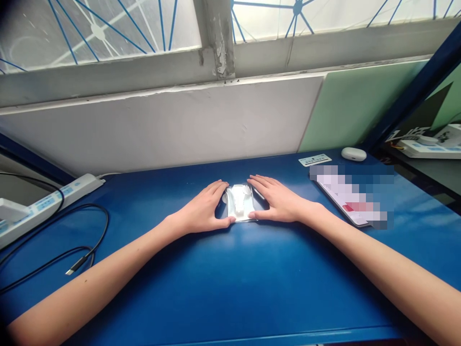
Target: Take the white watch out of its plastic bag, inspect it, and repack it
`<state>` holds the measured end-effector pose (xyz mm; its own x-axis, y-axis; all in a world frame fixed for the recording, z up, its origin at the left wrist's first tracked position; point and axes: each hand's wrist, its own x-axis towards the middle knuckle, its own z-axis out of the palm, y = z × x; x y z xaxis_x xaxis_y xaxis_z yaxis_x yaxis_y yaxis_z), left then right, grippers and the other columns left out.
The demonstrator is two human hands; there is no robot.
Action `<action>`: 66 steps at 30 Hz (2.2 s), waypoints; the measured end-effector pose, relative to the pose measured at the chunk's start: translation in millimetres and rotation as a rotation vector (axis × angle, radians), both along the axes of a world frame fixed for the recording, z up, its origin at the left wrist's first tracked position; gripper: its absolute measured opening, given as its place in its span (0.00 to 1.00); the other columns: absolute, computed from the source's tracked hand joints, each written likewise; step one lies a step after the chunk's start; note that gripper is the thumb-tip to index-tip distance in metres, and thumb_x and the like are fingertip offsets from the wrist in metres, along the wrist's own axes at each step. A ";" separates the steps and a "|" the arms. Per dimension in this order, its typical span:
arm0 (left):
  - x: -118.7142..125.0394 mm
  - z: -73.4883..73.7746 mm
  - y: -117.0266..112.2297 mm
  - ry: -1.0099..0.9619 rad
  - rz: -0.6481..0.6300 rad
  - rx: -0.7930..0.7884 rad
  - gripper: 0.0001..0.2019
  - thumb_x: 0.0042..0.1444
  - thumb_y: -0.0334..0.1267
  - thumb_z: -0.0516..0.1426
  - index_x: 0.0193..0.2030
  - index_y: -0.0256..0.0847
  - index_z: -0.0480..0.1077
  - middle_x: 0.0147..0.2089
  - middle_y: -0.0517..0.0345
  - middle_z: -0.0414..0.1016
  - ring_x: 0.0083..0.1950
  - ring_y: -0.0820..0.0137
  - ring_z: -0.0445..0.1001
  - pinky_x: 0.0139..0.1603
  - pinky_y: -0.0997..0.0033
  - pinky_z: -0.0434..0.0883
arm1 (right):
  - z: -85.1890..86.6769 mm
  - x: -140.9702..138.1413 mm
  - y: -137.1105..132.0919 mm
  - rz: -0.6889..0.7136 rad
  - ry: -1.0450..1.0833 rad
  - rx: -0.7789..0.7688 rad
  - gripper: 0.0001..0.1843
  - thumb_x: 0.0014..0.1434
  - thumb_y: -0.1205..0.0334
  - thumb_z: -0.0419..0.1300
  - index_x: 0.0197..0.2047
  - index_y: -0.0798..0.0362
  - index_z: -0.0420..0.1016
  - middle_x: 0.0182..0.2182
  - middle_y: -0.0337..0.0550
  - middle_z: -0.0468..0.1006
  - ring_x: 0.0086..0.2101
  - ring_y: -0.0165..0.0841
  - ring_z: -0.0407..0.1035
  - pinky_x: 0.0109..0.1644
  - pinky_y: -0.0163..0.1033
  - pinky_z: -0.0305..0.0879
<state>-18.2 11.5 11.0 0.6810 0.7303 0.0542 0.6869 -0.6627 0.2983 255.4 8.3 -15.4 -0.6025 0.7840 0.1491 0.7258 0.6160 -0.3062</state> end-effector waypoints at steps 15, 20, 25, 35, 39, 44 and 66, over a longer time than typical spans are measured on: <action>-5.7 -10.6 5.2 -0.041 -0.031 0.015 0.33 0.67 0.47 0.48 0.74 0.31 0.51 0.75 0.40 0.53 0.77 0.53 0.48 0.75 0.50 0.52 | -2.6 2.3 -1.8 -0.130 0.275 0.039 0.24 0.66 0.47 0.54 0.60 0.51 0.73 0.55 0.54 0.79 0.55 0.49 0.73 0.60 0.56 0.69; -5.1 -13.2 6.3 -0.091 0.068 0.017 0.24 0.70 0.39 0.42 0.68 0.36 0.61 0.72 0.44 0.60 0.74 0.58 0.56 0.73 0.52 0.57 | 2.5 0.1 -8.2 -0.182 0.369 0.060 0.16 0.68 0.51 0.53 0.43 0.48 0.79 0.42 0.47 0.85 0.42 0.45 0.79 0.48 0.51 0.75; -6.3 -12.1 7.3 -0.060 0.016 0.013 0.35 0.65 0.56 0.53 0.72 0.35 0.57 0.74 0.41 0.57 0.76 0.50 0.51 0.73 0.47 0.55 | 6.7 2.4 -11.9 -0.149 0.384 0.005 0.16 0.67 0.50 0.54 0.38 0.48 0.79 0.36 0.45 0.84 0.37 0.42 0.78 0.42 0.48 0.75; -7.8 -3.8 9.1 -0.016 -0.029 -0.017 0.39 0.60 0.58 0.58 0.73 0.42 0.57 0.75 0.44 0.54 0.76 0.46 0.49 0.72 0.43 0.54 | 6.3 14.4 -8.4 -0.026 0.126 -0.050 0.44 0.59 0.40 0.62 0.71 0.52 0.59 0.68 0.58 0.63 0.67 0.55 0.56 0.67 0.61 0.59; -9.0 -2.2 13.7 0.006 -0.061 -0.009 0.41 0.58 0.61 0.59 0.73 0.42 0.57 0.74 0.44 0.55 0.75 0.47 0.52 0.72 0.44 0.55 | 6.5 11.9 -8.9 -0.012 0.099 -0.052 0.43 0.59 0.39 0.61 0.70 0.53 0.61 0.69 0.59 0.62 0.68 0.54 0.54 0.69 0.59 0.57; -7.6 -3.7 13.5 -0.045 -0.040 0.016 0.42 0.54 0.62 0.62 0.68 0.36 0.62 0.71 0.40 0.61 0.74 0.47 0.55 0.72 0.46 0.56 | 4.6 13.3 -7.6 -0.028 0.120 -0.039 0.42 0.58 0.40 0.62 0.69 0.52 0.62 0.67 0.58 0.65 0.66 0.55 0.58 0.67 0.60 0.60; -6.1 -15.0 12.4 -0.115 0.015 0.111 0.35 0.54 0.58 0.63 0.62 0.36 0.66 0.67 0.40 0.67 0.71 0.45 0.60 0.71 0.43 0.56 | 0.2 12.9 -5.7 -0.025 0.069 -0.004 0.42 0.62 0.39 0.59 0.71 0.55 0.59 0.67 0.59 0.66 0.66 0.54 0.58 0.66 0.61 0.60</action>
